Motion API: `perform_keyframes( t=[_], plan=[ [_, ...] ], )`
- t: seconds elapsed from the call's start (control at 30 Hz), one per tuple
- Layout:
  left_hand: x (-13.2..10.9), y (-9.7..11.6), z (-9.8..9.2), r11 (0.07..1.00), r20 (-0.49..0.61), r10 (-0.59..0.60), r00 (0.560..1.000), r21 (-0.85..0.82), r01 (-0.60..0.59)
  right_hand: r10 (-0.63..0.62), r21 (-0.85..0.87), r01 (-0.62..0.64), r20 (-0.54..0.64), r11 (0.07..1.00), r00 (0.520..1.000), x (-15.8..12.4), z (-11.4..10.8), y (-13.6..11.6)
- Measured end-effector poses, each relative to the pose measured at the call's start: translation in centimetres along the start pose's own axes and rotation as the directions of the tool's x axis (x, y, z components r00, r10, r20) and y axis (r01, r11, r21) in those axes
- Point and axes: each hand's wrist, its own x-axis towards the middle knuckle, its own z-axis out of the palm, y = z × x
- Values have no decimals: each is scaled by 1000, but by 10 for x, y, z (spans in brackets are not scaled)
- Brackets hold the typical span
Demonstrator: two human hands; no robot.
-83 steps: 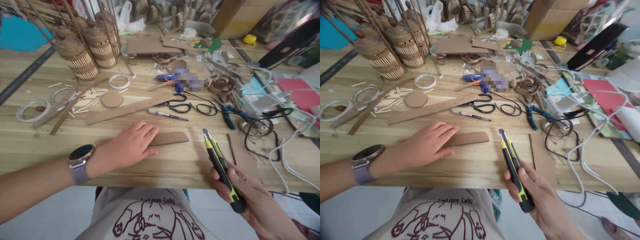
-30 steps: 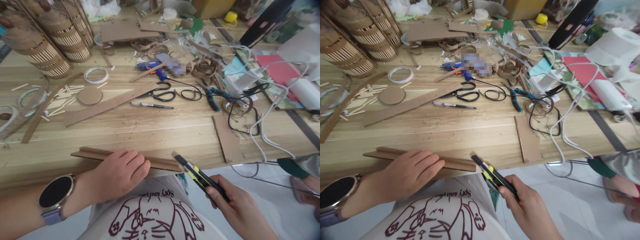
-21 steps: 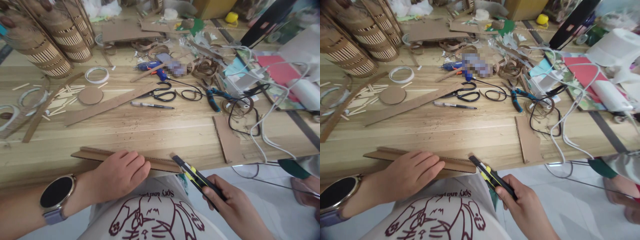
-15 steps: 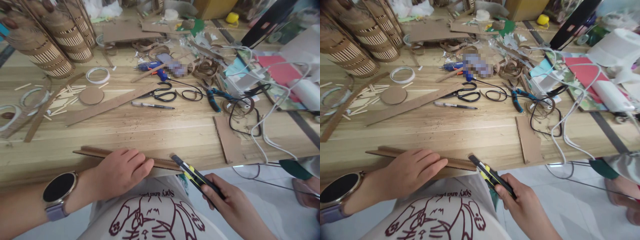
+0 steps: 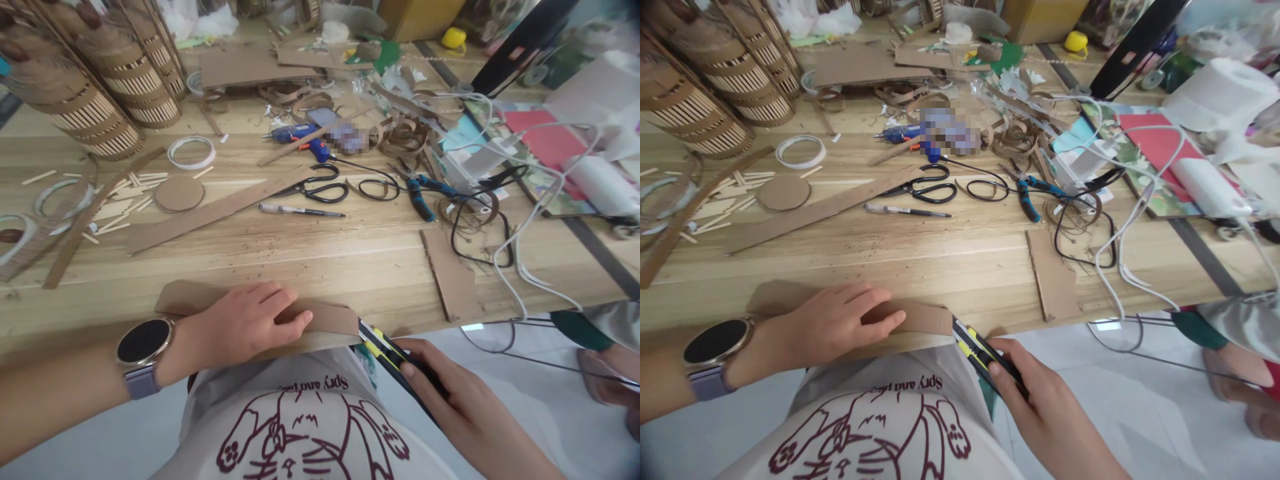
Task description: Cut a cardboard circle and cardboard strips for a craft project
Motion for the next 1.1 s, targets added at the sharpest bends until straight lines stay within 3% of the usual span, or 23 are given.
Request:
perform_keyframes(
  t=[0.13, 0.23, 0.33, 0.53, 0.63, 0.73, 0.9, 0.97, 1.03, 1.1],
  plan=[
    [-4, 5, 1, 1000, 2, -21, 1000, -20, 21, -80, -86, 73, -81, 994, 994, -4, 6, 6],
    [-6, 9, 4, 999, -35, -24, 999, -39, 23, -124, -129, 115, -63, 985, 990, -6, 8, 10],
    [-5, 11, 6, 998, -38, -15, 999, -61, 12, -90, -128, 89, -5, 988, 996, -7, 8, 8],
    [2, 9, -1, 999, -63, 32, 998, -7, -33, -37, 12, 37, -19, 999, 999, 0, -1, -6],
    [6, 2, -17, 993, -40, 87, 995, 86, -83, 6, 57, -7, 23, 998, 1000, 2, -14, -12],
    [13, -13, -32, 993, 37, 67, 997, 99, -70, -6, 22, 6, 28, 1000, 1000, 3, -29, -12],
    [24, -44, -33, 967, -88, 131, 987, 233, -107, -42, -43, 39, -85, 998, 995, 4, -36, -1],
    [21, -49, -35, 950, -126, 45, 991, 314, -3, -53, -52, 49, -68, 997, 996, 4, -31, 5],
    [13, -48, -41, 919, -123, -159, 980, 343, 193, -72, -70, 69, -35, 995, 997, 5, -26, 10],
    [2, -40, -47, 865, -27, -401, 915, 317, 389, -86, -117, 72, -114, 991, 990, 7, -21, 14]
  ],
)
